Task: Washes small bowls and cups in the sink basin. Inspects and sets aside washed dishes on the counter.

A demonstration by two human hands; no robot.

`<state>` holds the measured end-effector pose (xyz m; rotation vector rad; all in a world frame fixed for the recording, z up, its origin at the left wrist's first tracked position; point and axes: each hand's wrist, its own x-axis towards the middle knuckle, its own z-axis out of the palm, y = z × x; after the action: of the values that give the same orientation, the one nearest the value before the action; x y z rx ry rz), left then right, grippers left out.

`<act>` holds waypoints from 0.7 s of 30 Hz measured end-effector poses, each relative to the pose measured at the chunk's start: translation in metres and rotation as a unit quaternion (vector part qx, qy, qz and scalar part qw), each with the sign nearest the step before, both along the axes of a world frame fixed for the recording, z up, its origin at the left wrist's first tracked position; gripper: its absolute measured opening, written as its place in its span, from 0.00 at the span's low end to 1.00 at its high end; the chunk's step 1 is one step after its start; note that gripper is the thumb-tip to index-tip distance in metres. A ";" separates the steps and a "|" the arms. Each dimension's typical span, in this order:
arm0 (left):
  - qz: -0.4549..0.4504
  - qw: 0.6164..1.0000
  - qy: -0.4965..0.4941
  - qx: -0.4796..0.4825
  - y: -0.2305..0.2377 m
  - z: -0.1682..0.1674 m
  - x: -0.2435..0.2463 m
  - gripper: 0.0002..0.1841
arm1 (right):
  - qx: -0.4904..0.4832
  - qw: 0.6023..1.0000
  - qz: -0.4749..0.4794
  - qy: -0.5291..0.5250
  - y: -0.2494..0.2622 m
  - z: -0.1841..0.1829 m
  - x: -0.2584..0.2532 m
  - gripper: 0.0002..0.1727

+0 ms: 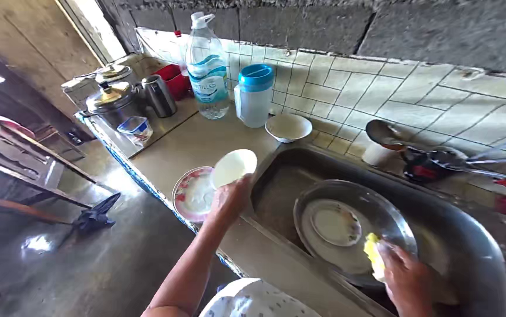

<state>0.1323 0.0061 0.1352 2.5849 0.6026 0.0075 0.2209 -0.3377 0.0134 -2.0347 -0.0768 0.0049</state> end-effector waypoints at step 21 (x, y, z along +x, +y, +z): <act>-0.499 0.834 0.227 0.066 -0.173 -0.158 0.129 0.19 | -0.495 0.717 0.378 0.312 0.033 -0.049 0.051 0.27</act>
<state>0.2610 -0.1672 -0.0231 2.7190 -0.6927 -0.9454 0.2721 -0.3045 -0.0351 -2.7555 -0.5785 1.5474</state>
